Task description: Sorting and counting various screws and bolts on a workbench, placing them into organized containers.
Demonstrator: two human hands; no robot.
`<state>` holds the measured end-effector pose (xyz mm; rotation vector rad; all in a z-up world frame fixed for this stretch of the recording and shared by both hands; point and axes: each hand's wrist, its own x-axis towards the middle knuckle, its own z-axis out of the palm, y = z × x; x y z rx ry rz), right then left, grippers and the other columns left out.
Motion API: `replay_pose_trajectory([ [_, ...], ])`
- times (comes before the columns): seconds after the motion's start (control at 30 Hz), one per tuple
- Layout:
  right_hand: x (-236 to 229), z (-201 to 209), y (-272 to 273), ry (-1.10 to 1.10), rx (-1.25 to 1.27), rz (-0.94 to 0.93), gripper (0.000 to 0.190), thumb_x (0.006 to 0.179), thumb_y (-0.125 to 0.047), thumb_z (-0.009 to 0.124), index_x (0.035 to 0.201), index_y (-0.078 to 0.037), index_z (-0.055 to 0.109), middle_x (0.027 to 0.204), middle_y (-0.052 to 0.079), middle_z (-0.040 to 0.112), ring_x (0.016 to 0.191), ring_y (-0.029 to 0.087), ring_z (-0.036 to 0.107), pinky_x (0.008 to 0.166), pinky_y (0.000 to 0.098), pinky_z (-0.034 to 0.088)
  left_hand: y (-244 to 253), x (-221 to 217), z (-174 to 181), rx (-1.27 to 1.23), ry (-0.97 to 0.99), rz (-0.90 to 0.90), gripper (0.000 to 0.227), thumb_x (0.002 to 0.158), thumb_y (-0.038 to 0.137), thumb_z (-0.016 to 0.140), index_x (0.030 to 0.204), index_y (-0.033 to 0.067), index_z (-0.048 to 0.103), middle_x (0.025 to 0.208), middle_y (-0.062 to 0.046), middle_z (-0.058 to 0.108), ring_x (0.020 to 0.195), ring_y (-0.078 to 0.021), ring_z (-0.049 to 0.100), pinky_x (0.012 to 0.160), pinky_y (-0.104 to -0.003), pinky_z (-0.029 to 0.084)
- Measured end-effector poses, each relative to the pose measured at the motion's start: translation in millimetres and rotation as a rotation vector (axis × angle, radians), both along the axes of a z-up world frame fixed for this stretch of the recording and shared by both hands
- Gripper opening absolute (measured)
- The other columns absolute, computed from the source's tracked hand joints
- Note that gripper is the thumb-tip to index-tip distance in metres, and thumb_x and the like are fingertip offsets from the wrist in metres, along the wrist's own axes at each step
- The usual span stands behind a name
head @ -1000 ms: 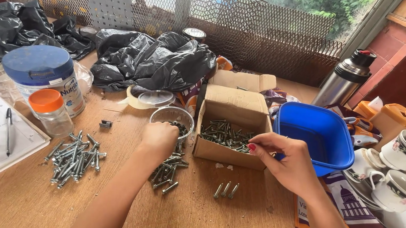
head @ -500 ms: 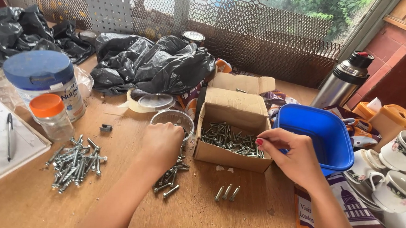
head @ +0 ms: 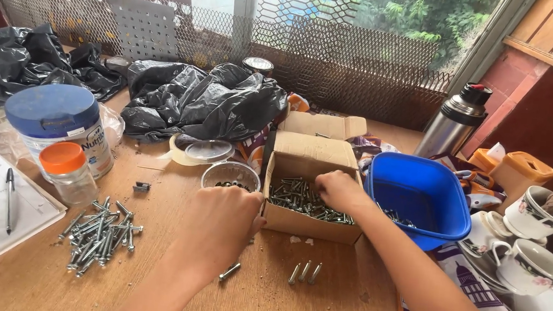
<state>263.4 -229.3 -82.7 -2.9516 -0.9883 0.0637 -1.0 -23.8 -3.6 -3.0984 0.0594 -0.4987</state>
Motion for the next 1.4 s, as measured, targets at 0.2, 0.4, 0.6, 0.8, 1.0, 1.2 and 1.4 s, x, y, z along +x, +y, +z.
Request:
replay_pose_trajectory([
  [0.2, 44.0, -58.0, 5.8, -0.15, -0.135, 0.074, 0.021, 0.073, 0.007, 0.051, 0.079, -0.008, 0.064, 0.089, 0.019, 0.067, 0.083, 0.04, 0.067, 0.073, 0.0505, 0.054, -0.4, -3.1, 1.5, -0.028, 0.023, -0.025, 0.034, 0.095, 0.042, 0.078, 0.073, 0.019, 0.064, 0.062, 0.003, 0.065, 0.061, -0.0156, 0.066, 0.052, -0.034, 0.049],
  [0.4, 30.8, -43.0, -4.4, -0.127, -0.028, 0.006, 0.003, 0.079, -0.009, 0.059, 0.077, -0.007, 0.059, 0.088, 0.019, 0.067, 0.083, 0.042, 0.066, 0.07, 0.0528, 0.051, -0.9, 0.3, -4.4, -0.041, 0.003, -0.043, 0.032, 0.093, 0.044, 0.079, 0.077, 0.019, 0.066, 0.066, 0.003, 0.068, 0.063, -0.0184, 0.068, 0.054, -0.036, 0.051],
  [0.6, -25.8, 17.9, -18.6, 0.283, 0.936, 0.021, 0.021, 0.087, 0.0, 0.068, 0.104, -0.004, 0.08, 0.09, 0.023, 0.079, 0.084, 0.028, 0.079, 0.08, 0.037, 0.065, 6.7, 33.4, -40.5, 0.022, -0.032, -0.017, 0.014, 0.099, 0.022, 0.064, 0.089, 0.0155, 0.072, 0.07, -0.003, 0.068, 0.077, -0.0203, 0.072, 0.077, -0.038, 0.061],
  [0.8, -106.3, 60.4, -25.6, 0.579, 1.217, 0.133, 0.02, 0.087, 0.003, 0.073, 0.105, 0.008, 0.076, 0.094, 0.03, 0.079, 0.084, 0.035, 0.079, 0.08, 0.0475, 0.067, 1.9, 29.9, -21.5, 0.048, -0.193, -0.089, 0.016, 0.086, 0.006, 0.067, 0.072, 0.0137, 0.07, 0.064, 0.001, 0.068, 0.07, -0.0233, 0.074, 0.062, -0.039, 0.061],
  [1.0, -141.3, 65.8, -22.2, 0.462, 1.169, 0.236, 0.021, 0.083, 0.004, 0.079, 0.104, 0.004, 0.077, 0.09, 0.02, 0.082, 0.085, 0.027, 0.081, 0.079, 0.0412, 0.068, -17.0, 15.5, 4.7, -0.45, -0.07, -0.301, 0.017, 0.091, 0.021, 0.071, 0.103, 0.0153, 0.081, 0.084, -0.011, 0.08, 0.086, -0.0377, 0.075, 0.08, -0.052, 0.061],
  [1.2, -165.8, 66.5, -16.3, 0.322, 1.109, 0.198, 0.019, 0.085, -0.004, 0.081, 0.104, -0.004, 0.081, 0.09, 0.013, 0.084, 0.086, 0.022, 0.083, 0.081, 0.0351, 0.067, -21.9, 23.1, -6.8, -0.525, -0.054, -0.261, 0.017, 0.086, 0.024, 0.077, 0.1, 0.0176, 0.083, 0.082, -0.008, 0.08, 0.085, -0.0385, 0.075, 0.08, -0.053, 0.06],
  [1.4, -170.7, 59.3, -14.2, 0.333, 1.128, 0.242, 0.019, 0.085, 0.001, 0.078, 0.103, -0.004, 0.081, 0.095, 0.014, 0.082, 0.09, 0.026, 0.083, 0.082, 0.0389, 0.067, -18.6, 15.9, 1.7, -0.45, -0.02, -0.285, 0.016, 0.087, 0.025, 0.075, 0.101, 0.0231, 0.083, 0.079, -0.001, 0.08, 0.08, -0.0307, 0.076, 0.08, -0.047, 0.062],
])
